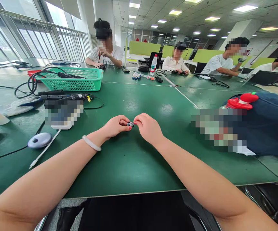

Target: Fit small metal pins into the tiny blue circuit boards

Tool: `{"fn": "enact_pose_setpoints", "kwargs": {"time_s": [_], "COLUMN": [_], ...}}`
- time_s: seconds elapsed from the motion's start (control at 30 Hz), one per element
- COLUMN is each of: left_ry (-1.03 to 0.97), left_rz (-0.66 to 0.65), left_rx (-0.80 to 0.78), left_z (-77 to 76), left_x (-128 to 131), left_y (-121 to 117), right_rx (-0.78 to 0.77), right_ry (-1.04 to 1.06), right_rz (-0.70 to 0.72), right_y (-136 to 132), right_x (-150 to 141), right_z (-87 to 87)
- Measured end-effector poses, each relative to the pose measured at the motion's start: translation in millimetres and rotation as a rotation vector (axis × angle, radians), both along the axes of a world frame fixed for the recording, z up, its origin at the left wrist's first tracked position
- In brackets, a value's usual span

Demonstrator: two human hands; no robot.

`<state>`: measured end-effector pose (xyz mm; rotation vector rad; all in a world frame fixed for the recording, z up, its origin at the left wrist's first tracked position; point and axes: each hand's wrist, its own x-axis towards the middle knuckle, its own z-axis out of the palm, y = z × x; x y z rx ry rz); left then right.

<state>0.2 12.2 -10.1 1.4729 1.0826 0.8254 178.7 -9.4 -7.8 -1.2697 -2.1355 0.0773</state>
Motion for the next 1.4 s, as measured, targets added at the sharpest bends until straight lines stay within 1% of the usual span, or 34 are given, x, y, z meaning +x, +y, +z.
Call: {"fn": "enact_pose_setpoints", "kwargs": {"time_s": [0.1, 0.37, 0.53, 0.73, 0.83, 1.0, 1.1, 1.17, 1.23, 1.27, 1.3, 1.4], "left_ry": [0.01, 0.024, 0.02, -0.063, -0.109, -0.276, -0.293, -0.274, -0.194, -0.105, 0.023, 0.575], "left_rz": [-0.006, -0.044, -0.026, 0.013, 0.013, -0.033, -0.06, -0.038, 0.055, 0.129, 0.218, 0.488], "left_rx": [0.009, 0.011, 0.002, 0.003, -0.047, -0.222, -0.245, -0.228, -0.163, -0.099, -0.012, 0.339], "left_z": [-0.8, -2.1, -1.6, -1.8, -0.3, 3.4, 3.2, 2.6, 2.8, 3.5, 4.6, 9.4], "left_x": [-0.5, -0.7, -1.5, -2.1, -2.3, -1.1, 0.9, 0.3, -5.0, -10.3, -17.4, -47.0], "left_y": [0.5, 2.2, 2.0, 2.8, 2.3, -2.0, -2.9, -0.8, 4.0, 7.2, 10.8, 21.8], "right_rx": [0.003, -0.024, -0.024, -0.089, -0.088, -0.081, -0.078, -0.081, -0.09, -0.1, -0.116, -0.195], "right_ry": [-0.017, -0.099, -0.052, -0.042, -0.037, -0.045, -0.073, -0.075, -0.057, -0.045, -0.031, 0.002], "right_rz": [0.015, 0.0, -0.007, -0.019, -0.015, -0.022, 0.001, 0.015, 0.001, -0.016, -0.04, -0.095], "right_y": [-2.0, -0.9, -3.2, -3.4, -3.1, -4.4, -4.5, -3.0, 0.4, 2.7, 5.3, 13.8], "right_x": [-2.9, -4.8, -2.8, -0.7, -1.6, -7.4, -11.4, -11.7, -8.7, -5.9, -2.4, 10.2], "right_z": [-1.5, -5.3, -1.4, 1.2, 0.1, -3.9, -7.5, -9.2, -9.8, -9.7, -9.3, -7.9]}}
